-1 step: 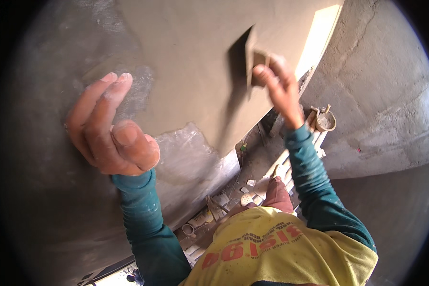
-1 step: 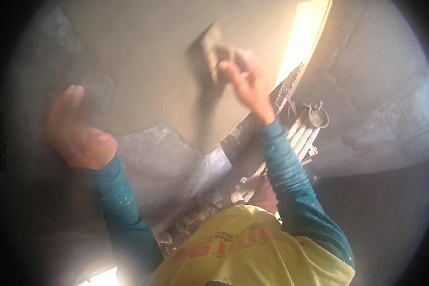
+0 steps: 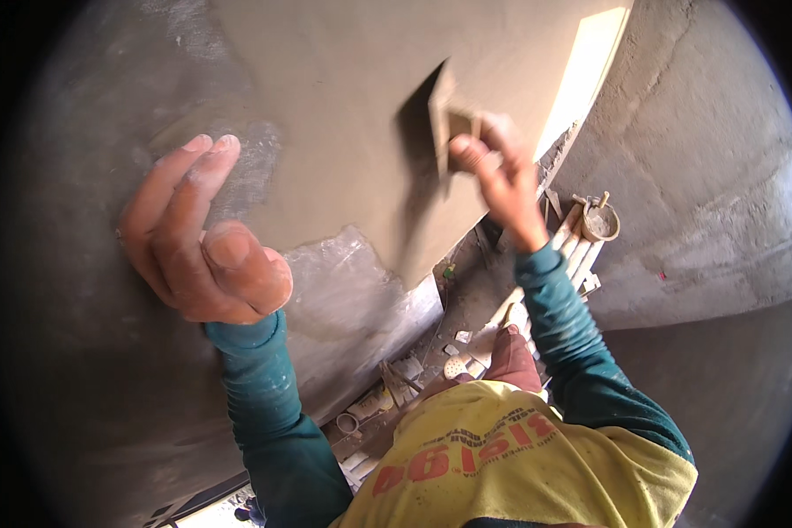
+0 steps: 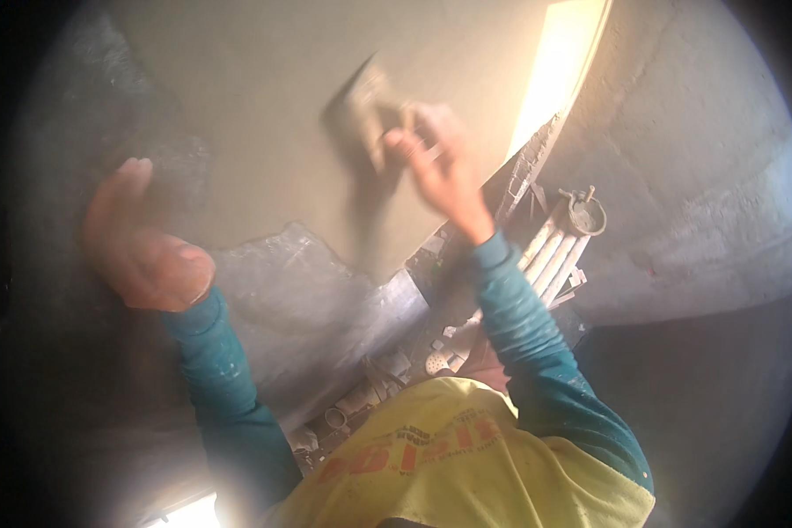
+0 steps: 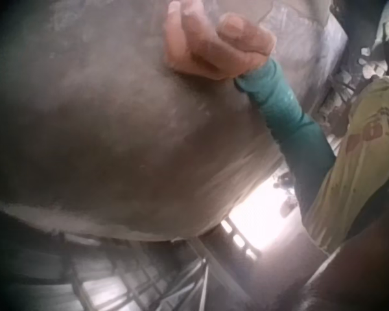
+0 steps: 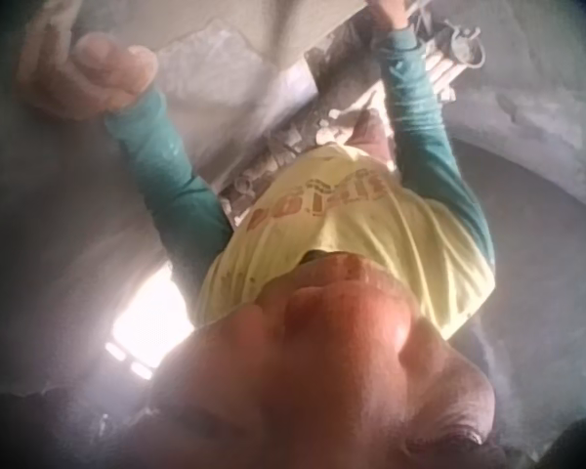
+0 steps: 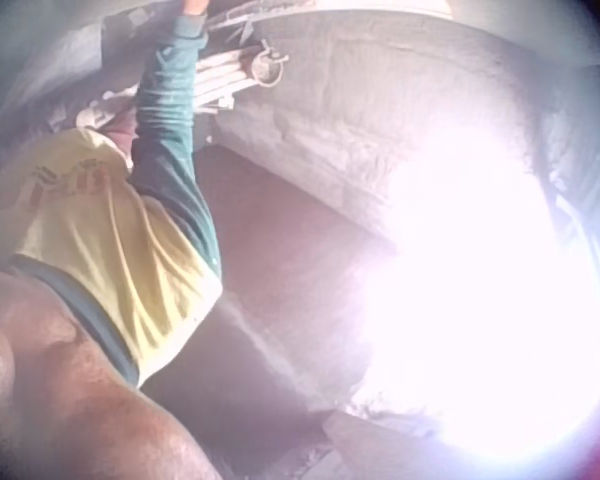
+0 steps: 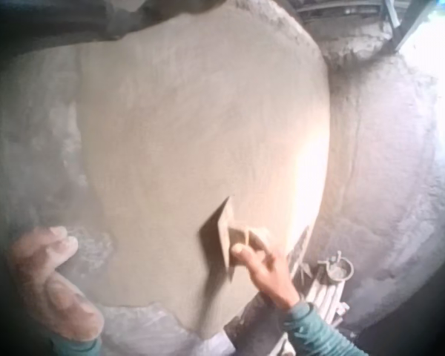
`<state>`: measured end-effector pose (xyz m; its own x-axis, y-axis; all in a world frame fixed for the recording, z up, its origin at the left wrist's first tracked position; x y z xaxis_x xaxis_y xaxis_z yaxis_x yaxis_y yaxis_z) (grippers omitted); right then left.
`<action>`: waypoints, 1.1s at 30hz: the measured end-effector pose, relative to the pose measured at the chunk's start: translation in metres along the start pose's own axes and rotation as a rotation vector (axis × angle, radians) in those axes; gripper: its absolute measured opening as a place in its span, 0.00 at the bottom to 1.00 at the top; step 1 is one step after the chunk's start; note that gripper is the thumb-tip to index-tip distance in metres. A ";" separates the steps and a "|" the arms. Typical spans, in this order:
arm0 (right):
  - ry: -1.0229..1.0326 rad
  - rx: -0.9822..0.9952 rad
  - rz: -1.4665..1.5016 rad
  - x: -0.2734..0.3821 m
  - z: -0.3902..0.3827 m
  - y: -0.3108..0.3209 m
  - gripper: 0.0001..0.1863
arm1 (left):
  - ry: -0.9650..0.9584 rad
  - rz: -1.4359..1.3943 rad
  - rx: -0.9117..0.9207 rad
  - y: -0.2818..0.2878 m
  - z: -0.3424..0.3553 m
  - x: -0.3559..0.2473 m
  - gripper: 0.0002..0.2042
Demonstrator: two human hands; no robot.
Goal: The person smooths a freshly plastered wall using a trowel. They work along the edge and then move to a larger section, repeatedly scraping and leveling the surface to create a uniform finish.
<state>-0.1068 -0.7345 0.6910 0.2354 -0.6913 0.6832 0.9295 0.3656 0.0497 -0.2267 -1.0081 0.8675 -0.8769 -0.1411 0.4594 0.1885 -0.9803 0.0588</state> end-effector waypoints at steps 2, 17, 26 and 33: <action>0.075 0.072 -0.062 0.042 -0.027 -0.030 0.20 | 0.020 0.006 0.011 0.001 0.001 -0.001 0.20; -0.371 0.134 0.752 0.042 -0.025 -0.023 0.21 | 0.140 -0.128 -0.040 0.000 0.004 0.004 0.20; 0.240 -0.023 -0.125 0.134 0.011 -0.052 0.18 | 0.185 -0.354 -0.152 0.007 -0.006 0.017 0.25; 0.387 -0.178 -0.341 0.157 0.025 -0.070 0.16 | 0.190 -0.413 -0.214 0.010 -0.010 0.018 0.28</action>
<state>-0.1418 -0.8533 0.8133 -0.0321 -0.9434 0.3302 0.9972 -0.0078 0.0747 -0.2451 -1.0218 0.8676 -0.9281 0.2615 0.2652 -0.2689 -0.9631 0.0089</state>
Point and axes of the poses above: each hand's wrist, its own z-axis towards the middle knuckle, its own y-axis out of the back of the hand, x = y × z, the point moved 10 cm from there along z, towards the middle knuckle, and after that the axes turned 3 degrees about z, right-handed, at the moved point
